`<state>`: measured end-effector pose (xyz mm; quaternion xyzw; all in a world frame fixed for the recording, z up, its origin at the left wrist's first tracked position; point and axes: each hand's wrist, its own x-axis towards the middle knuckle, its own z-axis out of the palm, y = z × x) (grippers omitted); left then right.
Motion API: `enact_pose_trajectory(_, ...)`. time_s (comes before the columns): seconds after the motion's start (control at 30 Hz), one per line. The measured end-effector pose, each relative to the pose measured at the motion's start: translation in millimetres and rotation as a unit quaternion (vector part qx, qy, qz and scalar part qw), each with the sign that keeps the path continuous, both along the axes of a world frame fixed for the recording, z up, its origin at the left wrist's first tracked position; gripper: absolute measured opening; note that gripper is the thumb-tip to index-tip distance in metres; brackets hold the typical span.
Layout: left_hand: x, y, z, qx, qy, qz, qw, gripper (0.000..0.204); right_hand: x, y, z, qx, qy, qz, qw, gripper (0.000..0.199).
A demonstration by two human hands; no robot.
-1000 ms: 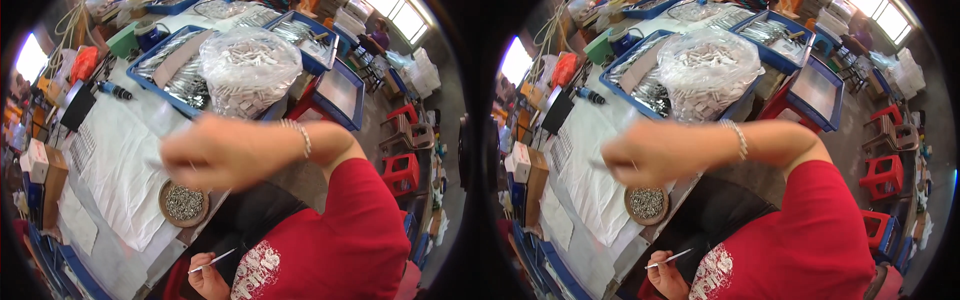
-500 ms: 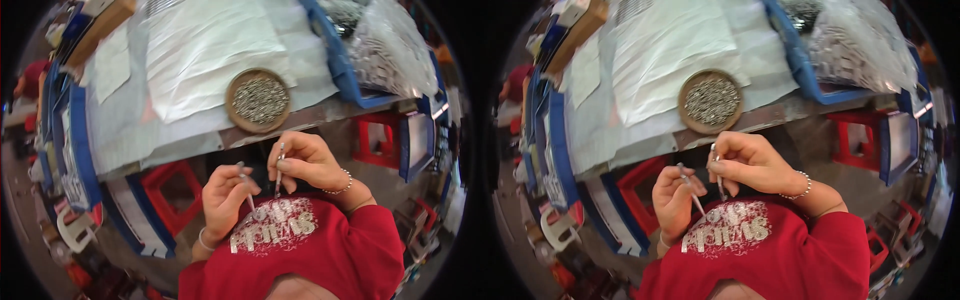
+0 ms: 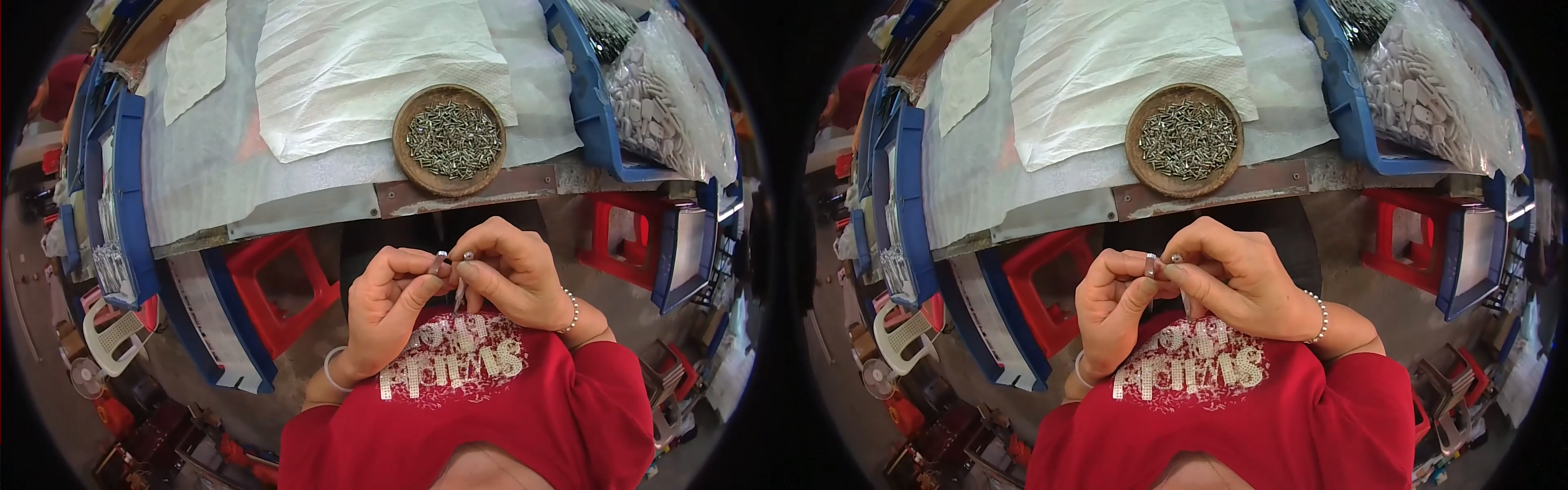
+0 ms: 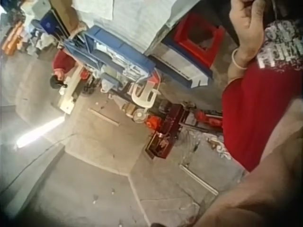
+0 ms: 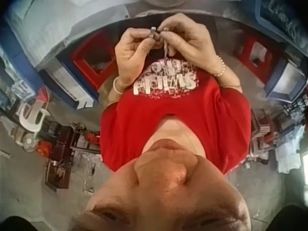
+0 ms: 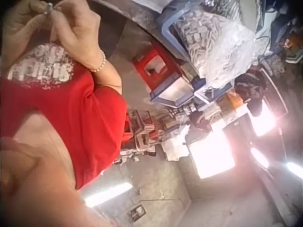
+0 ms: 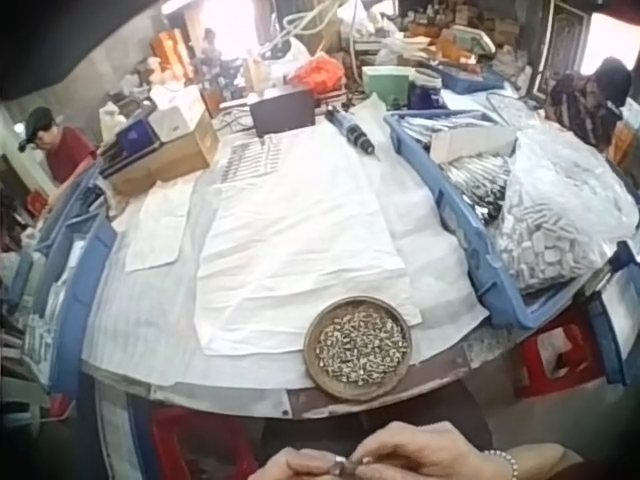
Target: Assembling pen components by inserting small metal parts into plastic housings at a workbench.
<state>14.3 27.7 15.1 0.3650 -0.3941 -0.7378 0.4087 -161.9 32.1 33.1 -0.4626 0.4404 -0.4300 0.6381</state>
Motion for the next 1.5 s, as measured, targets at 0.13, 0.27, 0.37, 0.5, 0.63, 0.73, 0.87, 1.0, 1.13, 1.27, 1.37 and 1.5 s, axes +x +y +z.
enact_pose_trajectory(0.13,1,3,0,-0.014,-0.026,-0.004,1.0,0.013,-2,-5,-12,-0.125,0.076,-0.003,0.989,0.006)
enact_pose_trajectory(0.27,4,5,-5,-0.029,-0.068,-0.024,0.997,0.011,3,-2,-7,-0.11,0.109,-0.005,0.988,0.006)
enact_pose_trajectory(0.37,4,4,-7,-0.037,-0.069,-0.021,0.997,0.011,5,-2,-10,-0.163,0.135,-0.016,0.977,0.007)
enact_pose_trajectory(0.5,4,2,-2,-0.055,-0.08,-0.032,0.995,0.011,7,1,-8,-0.141,0.137,-0.029,0.98,0.008)
enact_pose_trajectory(0.63,2,3,-4,-0.028,-0.022,0.001,0.999,0.009,8,0,-9,-0.19,0.146,-0.044,0.97,0.009)
enact_pose_trajectory(0.73,5,4,-6,-0.073,-0.061,-0.011,0.995,0.009,10,1,-8,-0.195,0.155,-0.044,0.967,0.009)
enact_pose_trajectory(0.87,4,4,-3,-0.12,-0.106,-0.027,0.987,0.01,11,3,-4,-0.156,0.159,-0.066,0.973,0.011)
enact_pose_trajectory(1.0,4,3,1,-0.082,-0.105,-0.059,0.989,0.009,10,6,-1,-0.092,0.139,-0.062,0.984,0.009)
enact_pose_trajectory(1.13,5,0,-1,0.047,-0.055,-0.12,0.99,0.01,7,3,-3,0.06,0.081,-0.032,0.994,0.012)
enact_pose_trajectory(1.27,6,-10,-1,0.156,-0.009,-0.182,0.971,0.011,6,-1,-11,0.18,0.0,-0.043,0.983,0.014)
enact_pose_trajectory(1.37,4,-18,-4,0.202,0.019,-0.185,0.962,0.011,5,-5,-20,0.23,-0.036,-0.064,0.97,0.017)
enact_pose_trajectory(1.5,0,-24,-11,0.24,0.039,-0.171,0.955,0.012,1,-7,-33,0.282,-0.112,-0.069,0.95,0.017)
